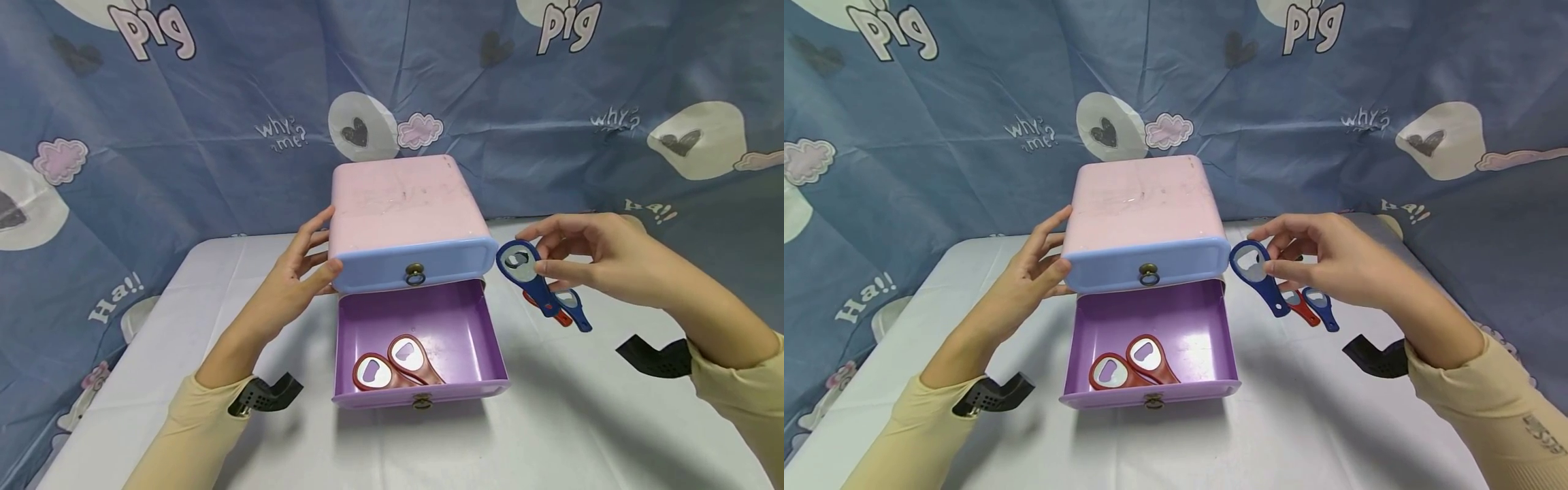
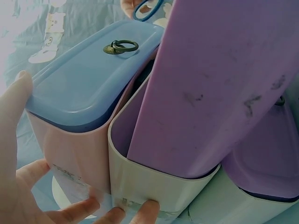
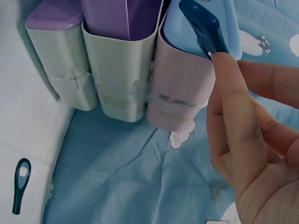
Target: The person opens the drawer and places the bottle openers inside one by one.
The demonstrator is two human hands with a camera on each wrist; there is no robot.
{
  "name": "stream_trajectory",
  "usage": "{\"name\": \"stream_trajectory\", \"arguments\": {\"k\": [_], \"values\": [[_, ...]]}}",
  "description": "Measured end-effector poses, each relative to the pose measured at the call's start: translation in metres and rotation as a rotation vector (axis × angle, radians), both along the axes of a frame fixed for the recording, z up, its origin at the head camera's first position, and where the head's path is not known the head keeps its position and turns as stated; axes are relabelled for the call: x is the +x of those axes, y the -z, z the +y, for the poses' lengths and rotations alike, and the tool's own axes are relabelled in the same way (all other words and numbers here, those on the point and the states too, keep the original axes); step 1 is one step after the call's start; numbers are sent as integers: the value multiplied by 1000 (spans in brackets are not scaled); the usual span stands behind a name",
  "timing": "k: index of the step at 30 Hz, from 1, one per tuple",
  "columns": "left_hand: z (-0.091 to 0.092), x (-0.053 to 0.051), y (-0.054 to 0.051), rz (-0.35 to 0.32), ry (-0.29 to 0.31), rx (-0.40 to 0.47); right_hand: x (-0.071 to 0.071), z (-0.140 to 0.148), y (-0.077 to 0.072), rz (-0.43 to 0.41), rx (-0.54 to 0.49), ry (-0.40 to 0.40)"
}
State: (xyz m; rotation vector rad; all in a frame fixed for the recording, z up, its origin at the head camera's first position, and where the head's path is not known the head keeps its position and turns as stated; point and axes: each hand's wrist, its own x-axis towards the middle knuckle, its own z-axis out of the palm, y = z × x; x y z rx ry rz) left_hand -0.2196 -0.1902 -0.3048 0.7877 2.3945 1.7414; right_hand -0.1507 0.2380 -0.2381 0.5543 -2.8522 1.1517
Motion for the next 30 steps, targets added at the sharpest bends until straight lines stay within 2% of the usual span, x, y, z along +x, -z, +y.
{"name": "stream_trajectory", "arguments": {"k": [13, 18, 23, 30], "values": [[0, 1, 3, -1, -6, -3, 4, -14, 1, -49, -82, -98], [0, 1, 2, -2, -9, -4, 5, -24, 3, -17, -78, -145], [0, 2, 2, -3, -13, -8, 5, -33, 6, 14, -65, -134], [1, 0, 0, -7, -20, -14, 5, -47, 8, -3, -29, -126]]}}
